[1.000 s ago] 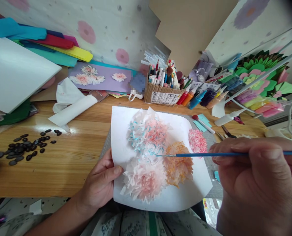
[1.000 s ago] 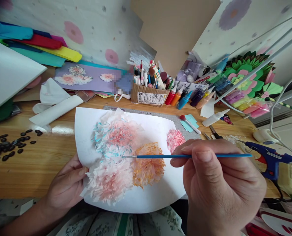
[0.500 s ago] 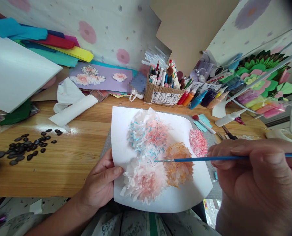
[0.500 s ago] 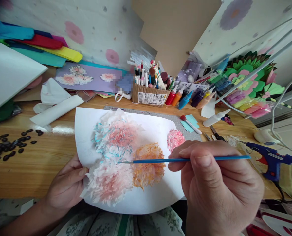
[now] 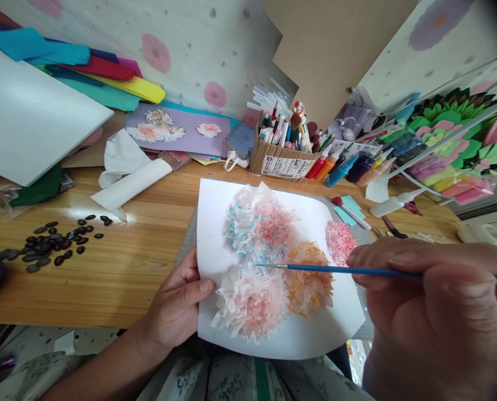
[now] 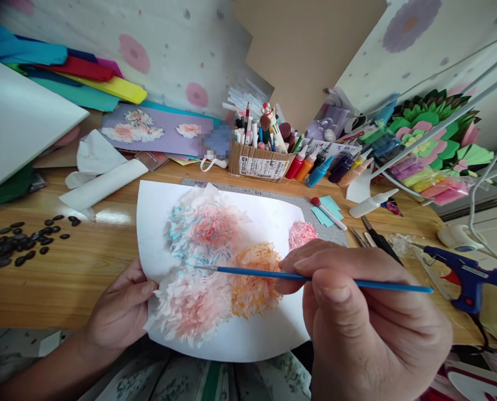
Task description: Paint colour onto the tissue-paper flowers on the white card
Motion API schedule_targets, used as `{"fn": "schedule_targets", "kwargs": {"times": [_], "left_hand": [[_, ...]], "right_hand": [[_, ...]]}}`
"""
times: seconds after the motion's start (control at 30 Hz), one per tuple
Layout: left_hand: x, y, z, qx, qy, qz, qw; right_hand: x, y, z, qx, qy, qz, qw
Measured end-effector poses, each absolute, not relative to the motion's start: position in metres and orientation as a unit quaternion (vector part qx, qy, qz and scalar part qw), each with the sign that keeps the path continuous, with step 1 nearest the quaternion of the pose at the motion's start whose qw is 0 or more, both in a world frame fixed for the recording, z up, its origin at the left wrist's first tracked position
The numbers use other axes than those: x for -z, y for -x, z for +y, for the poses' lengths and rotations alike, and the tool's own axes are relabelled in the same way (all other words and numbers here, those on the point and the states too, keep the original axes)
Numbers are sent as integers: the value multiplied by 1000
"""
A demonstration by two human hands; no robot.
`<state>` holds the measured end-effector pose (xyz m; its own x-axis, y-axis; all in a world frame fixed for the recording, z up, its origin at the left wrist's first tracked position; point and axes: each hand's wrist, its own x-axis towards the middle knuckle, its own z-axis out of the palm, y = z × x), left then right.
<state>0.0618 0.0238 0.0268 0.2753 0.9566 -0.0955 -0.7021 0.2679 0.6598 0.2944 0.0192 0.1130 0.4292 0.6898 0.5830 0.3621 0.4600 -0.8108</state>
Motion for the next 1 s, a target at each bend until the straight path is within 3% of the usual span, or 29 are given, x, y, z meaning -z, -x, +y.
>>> {"fn": "schedule_targets", "kwargs": {"times": [0.53,0.7,1.0], "left_hand": [[-29,-62,23,-534,-228,270,768],[-30,-62,24,-543,-230,264,763],[-33,-61,26,-553,-229,261,757]], "right_hand": [[-118,-288,23,-101,501,-512,690],[-124,-290,25,-91,512,-555,649],[-109,-306,28,-84,461,-499,729]]}}
